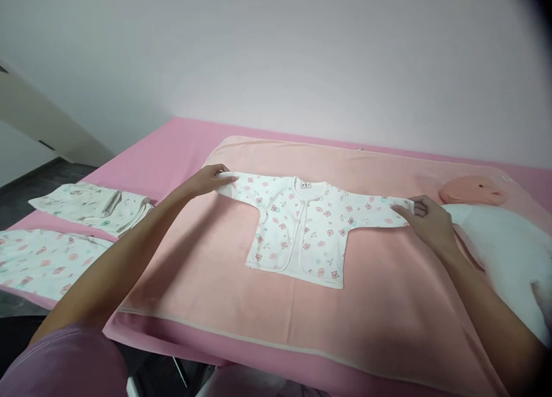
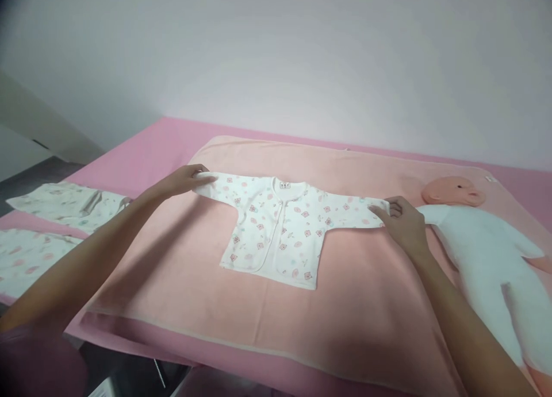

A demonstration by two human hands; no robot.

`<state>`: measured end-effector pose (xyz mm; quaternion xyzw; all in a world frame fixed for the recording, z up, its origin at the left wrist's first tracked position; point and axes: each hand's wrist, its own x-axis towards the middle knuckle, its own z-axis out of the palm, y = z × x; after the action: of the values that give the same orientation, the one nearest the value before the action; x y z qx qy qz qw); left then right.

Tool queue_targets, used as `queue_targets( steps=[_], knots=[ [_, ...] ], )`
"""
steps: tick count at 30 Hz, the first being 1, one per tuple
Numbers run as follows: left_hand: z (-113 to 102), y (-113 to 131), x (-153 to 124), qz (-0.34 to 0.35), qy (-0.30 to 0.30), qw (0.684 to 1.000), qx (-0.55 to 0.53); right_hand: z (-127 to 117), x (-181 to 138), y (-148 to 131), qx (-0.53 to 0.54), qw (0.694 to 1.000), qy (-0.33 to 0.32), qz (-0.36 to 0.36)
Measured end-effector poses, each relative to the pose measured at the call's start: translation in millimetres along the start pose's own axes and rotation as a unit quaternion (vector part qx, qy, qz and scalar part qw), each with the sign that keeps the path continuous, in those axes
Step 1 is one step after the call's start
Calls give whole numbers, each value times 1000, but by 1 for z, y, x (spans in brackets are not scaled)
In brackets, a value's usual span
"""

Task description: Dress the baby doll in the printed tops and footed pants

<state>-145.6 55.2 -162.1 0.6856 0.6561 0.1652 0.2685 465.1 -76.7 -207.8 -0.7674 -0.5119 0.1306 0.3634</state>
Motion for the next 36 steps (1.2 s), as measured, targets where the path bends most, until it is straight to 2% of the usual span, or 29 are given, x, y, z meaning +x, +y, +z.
queue_targets(
  steps=[3,7,10,12,15,17,18,20,22,23,25,27,29,36],
  knots=[
    [-2,-2,19,2,32,999,9,12,21,0,-18,999,1,-27],
    [14,-9,45,40,102,990,88,31,41,6,-68,996,-12,-61],
    [28,-18,54,37,85,986,140,37,41,10,-131,987,-38,-88],
    [35,-22,53,17,76,982,171,38,30,6,-197,971,-11,-137],
    [44,-18,42,42,139,964,222,42,-10,-17,-217,950,41,-221],
    [54,-4,32,99,173,954,223,51,-49,-44,-147,956,3,-253],
    [61,8,27,132,171,954,207,58,-69,-60,-106,959,-45,-258],
    [80,36,17,209,133,956,156,77,-107,-92,-47,956,-132,-259],
    [102,68,8,268,62,955,113,100,-134,-120,-26,933,-220,-282],
    [114,83,5,273,23,956,103,111,-142,-131,-28,924,-257,-282],
    [133,110,2,237,-53,965,98,130,-149,-146,-36,916,-305,-258],
    [145,130,2,179,-110,970,127,143,-150,-154,-36,926,-311,-209],
    [150,144,6,137,-138,966,169,150,-150,-158,-35,939,-295,-174],
    [151,164,15,91,-134,964,212,164,-171,-166,-30,955,-269,-120]
  ],
)
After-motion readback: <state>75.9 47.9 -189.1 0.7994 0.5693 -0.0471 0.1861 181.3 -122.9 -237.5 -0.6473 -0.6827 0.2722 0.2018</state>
